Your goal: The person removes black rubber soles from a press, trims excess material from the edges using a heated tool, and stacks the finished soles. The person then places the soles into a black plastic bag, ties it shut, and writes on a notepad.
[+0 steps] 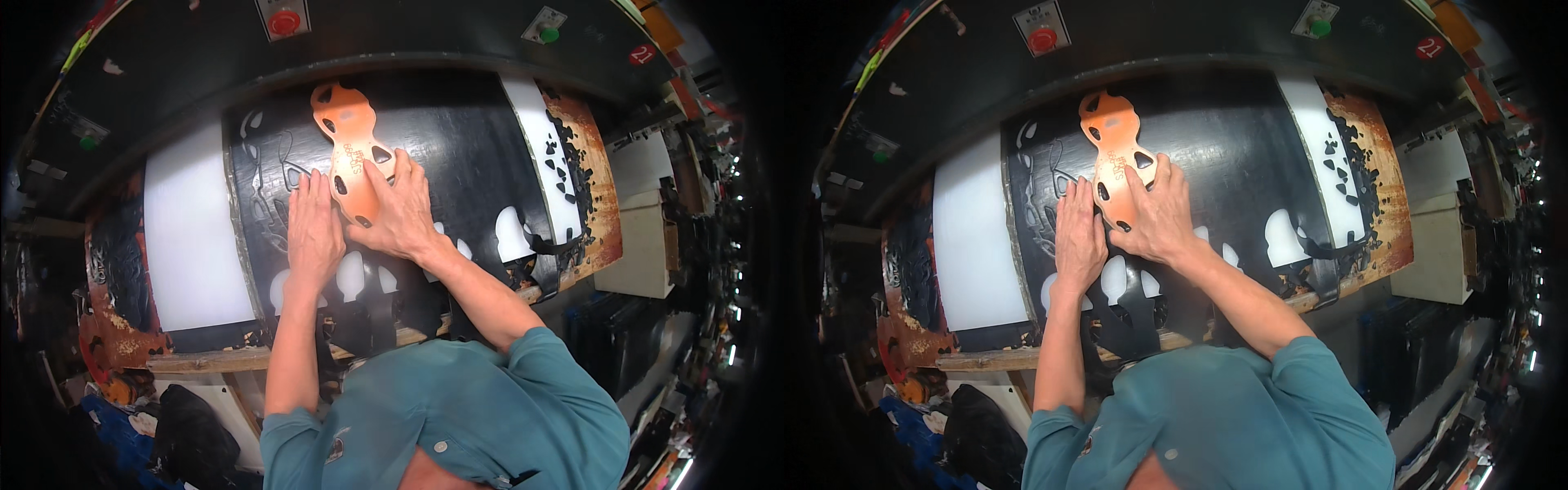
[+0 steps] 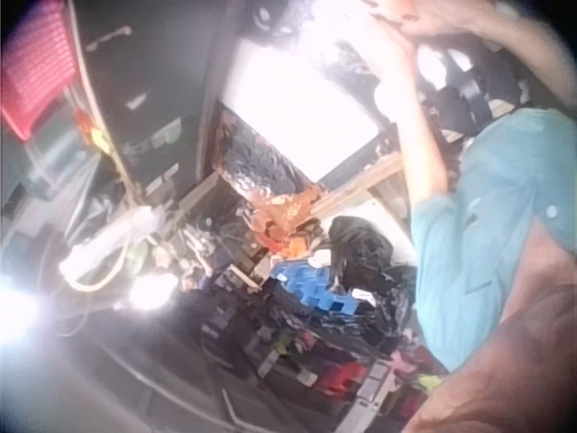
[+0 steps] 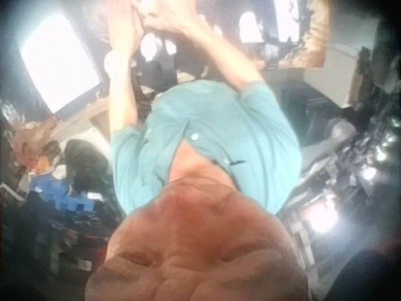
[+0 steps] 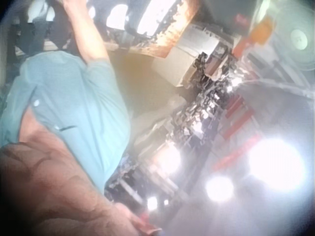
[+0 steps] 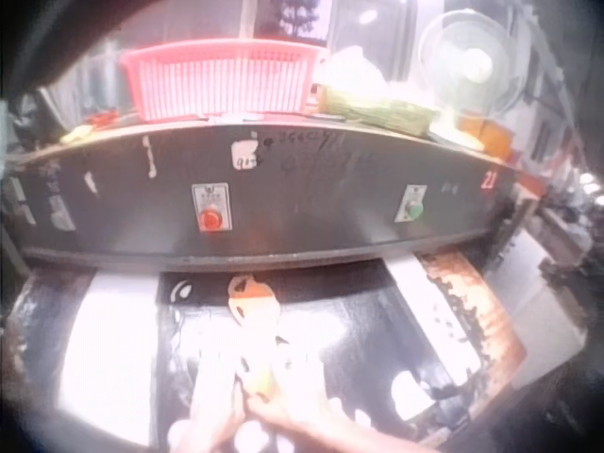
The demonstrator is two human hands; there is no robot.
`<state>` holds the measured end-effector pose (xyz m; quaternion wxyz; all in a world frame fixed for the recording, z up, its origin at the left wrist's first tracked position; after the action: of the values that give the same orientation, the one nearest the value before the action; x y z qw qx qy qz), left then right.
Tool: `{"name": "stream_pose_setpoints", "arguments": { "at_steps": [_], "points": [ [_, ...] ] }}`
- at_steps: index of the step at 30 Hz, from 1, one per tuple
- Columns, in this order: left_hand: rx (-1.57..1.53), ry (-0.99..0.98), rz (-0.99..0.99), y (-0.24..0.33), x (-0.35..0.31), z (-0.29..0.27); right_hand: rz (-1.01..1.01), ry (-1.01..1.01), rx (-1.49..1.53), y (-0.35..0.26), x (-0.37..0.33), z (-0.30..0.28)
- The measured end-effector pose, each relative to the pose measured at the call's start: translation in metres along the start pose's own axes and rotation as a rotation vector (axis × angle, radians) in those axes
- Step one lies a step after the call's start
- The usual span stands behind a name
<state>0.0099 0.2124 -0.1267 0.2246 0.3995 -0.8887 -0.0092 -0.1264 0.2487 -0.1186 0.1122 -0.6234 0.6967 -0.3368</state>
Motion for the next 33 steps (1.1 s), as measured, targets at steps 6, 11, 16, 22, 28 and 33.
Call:
{"name": "stream_pose_setpoints", "arguments": {
  "at_steps": [6,11,16,22,28,33],
  "points": [
    [-0.036,0.012,-0.015,-0.005,-0.006,0.0,0.17,-0.062,0.439,0.035,0.005,-0.038],
    [-0.289,-0.029,-0.141,0.006,0.01,-0.014,0.392,-0.181,1.166,0.061,0.009,-0.046],
    [-0.459,-0.097,-0.026,0.064,0.019,-0.013,0.387,-0.187,1.211,0.057,0.003,-0.039],
    [-0.527,-0.079,-0.23,0.046,-0.003,-0.002,0.346,-0.148,1.382,0.064,0.0,-0.05],
    [-0.376,-0.004,-0.326,0.022,-0.027,-0.006,0.278,-0.073,1.555,0.083,-0.006,-0.058],
    [-0.319,0.006,-0.317,0.02,-0.032,-0.005,0.249,0.028,1.442,0.102,-0.021,-0.089]
  ]
}}
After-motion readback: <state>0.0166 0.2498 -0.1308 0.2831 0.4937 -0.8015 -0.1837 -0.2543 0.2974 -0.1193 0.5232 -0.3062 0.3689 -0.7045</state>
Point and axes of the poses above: each hand's wrist, its own x-axis towards the middle knuckle, its own z-axis out of the palm, y = z × x, the point moved 9 cm from there along x, towards the middle knuckle, and after that the axes turned 10 degrees about x, right-handed, at the moved point
